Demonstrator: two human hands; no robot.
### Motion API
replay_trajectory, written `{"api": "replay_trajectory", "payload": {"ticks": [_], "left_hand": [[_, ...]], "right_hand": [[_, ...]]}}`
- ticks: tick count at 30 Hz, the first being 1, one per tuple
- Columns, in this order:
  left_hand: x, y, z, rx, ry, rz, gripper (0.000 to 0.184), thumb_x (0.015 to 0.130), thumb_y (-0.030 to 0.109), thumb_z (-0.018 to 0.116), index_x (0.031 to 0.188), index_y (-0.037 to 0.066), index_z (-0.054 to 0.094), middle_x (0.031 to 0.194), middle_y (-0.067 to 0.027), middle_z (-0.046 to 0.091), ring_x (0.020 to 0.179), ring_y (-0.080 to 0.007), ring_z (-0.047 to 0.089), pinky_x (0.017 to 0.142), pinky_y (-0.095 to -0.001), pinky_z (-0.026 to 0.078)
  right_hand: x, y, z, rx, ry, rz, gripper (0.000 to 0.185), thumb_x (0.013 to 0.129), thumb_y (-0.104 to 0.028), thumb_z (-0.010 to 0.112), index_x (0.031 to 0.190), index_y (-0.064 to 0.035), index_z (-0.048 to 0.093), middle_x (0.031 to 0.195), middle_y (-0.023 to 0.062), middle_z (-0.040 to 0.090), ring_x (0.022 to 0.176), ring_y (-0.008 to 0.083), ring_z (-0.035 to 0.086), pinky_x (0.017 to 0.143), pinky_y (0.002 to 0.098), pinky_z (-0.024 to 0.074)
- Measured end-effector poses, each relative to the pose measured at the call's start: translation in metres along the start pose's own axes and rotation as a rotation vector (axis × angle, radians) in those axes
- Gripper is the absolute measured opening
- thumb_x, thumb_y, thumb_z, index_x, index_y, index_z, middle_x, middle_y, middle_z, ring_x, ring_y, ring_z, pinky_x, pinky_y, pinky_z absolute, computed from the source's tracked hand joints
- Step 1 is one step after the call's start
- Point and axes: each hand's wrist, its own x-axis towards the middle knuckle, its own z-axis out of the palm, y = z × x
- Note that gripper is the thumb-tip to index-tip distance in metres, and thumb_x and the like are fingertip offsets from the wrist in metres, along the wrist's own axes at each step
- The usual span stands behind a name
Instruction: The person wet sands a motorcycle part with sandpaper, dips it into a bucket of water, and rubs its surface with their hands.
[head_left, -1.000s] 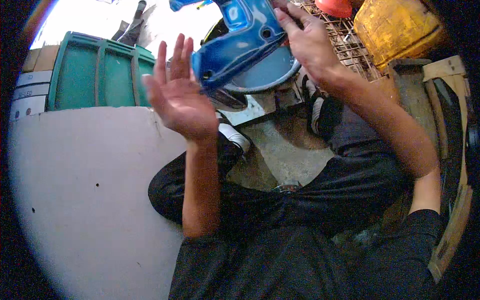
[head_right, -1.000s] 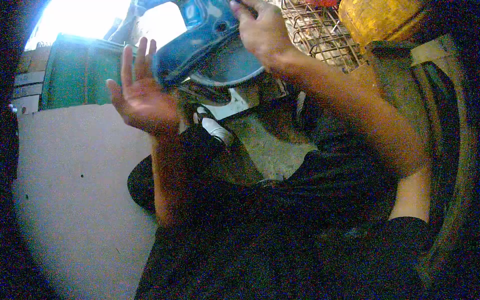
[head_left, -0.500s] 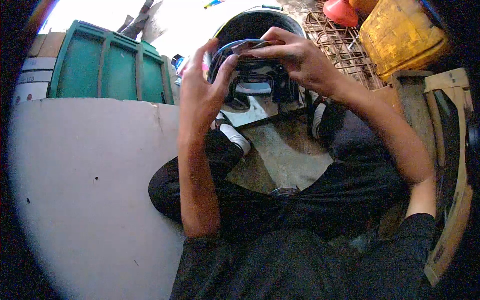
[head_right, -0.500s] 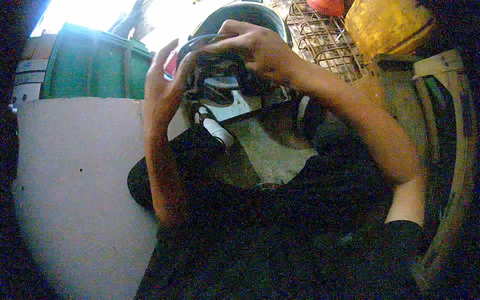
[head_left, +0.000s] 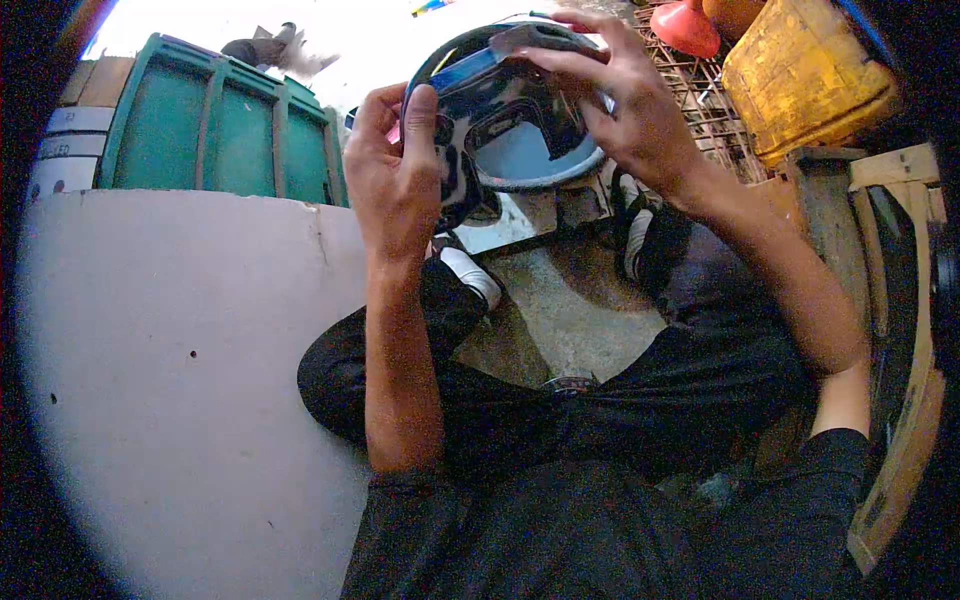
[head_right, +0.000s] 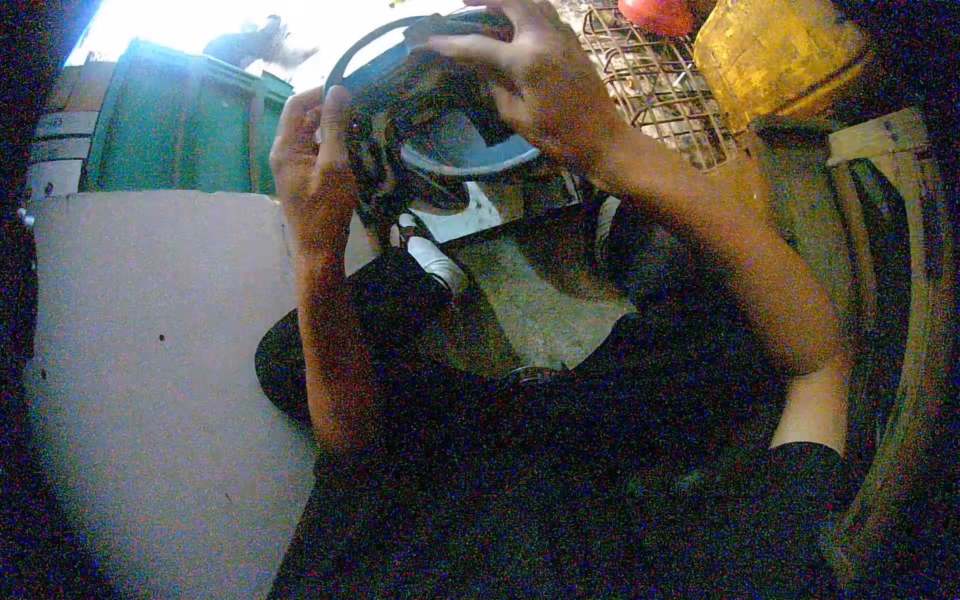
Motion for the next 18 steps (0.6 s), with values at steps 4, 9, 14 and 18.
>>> {"api": "replay_trajectory", "payload": {"ticks": [4,9,14,18], "left_hand": [[-0.003,-0.007,0.009,-0.100,0.042,0.060,0.025,0.099,0.022,0.060,0.100,-0.003,0.062,0.087,-0.0063,0.067,0.075,-0.0086,0.058,0.066,-0.0241,0.047],[-0.004,-0.014,0.014,-0.085,0.003,0.079,0.022,0.099,0.019,0.059,0.102,-0.003,0.060,0.088,-0.0067,0.065,0.078,-0.0088,0.058,0.068,-0.0235,0.047],[-0.010,-0.007,0.020,-0.135,0.020,0.053,0.025,0.100,0.022,0.059,0.102,-0.003,0.061,0.087,-0.0064,0.064,0.077,-0.0095,0.057,0.067,-0.0250,0.047],[-0.010,-0.021,0.025,-0.107,0.060,0.001,0.030,0.100,0.026,0.058,0.100,-0.004,0.063,0.083,-0.0046,0.064,0.074,-0.0086,0.056,0.066,-0.0249,0.046]], "right_hand": [[-0.003,-0.009,0.002,-0.007,-0.052,0.163,0.035,0.087,-0.007,0.065,0.121,-0.0129,0.068,0.114,0.0125,0.055,0.104,0.0263,0.059,0.092,0.0353,0.0483],[-0.005,-0.010,0.010,0.031,0.012,0.091,0.036,0.090,-0.015,0.066,0.126,-0.0121,0.065,0.108,0.0121,0.055,0.093,0.0239,0.059,0.083,0.0327,0.0498],[-0.009,-0.011,0.017,0.156,0.021,0.196,0.033,0.089,-0.013,0.062,0.122,-0.0131,0.067,0.099,0.0158,0.059,0.093,0.0314,0.061,0.080,0.0390,0.0509],[-0.011,-0.015,0.021,0.199,-0.039,0.194,0.034,0.092,-0.017,0.062,0.124,-0.0090,0.064,0.091,0.0153,0.057,0.082,0.0295,0.061,0.075,0.0376,0.0513]]}}
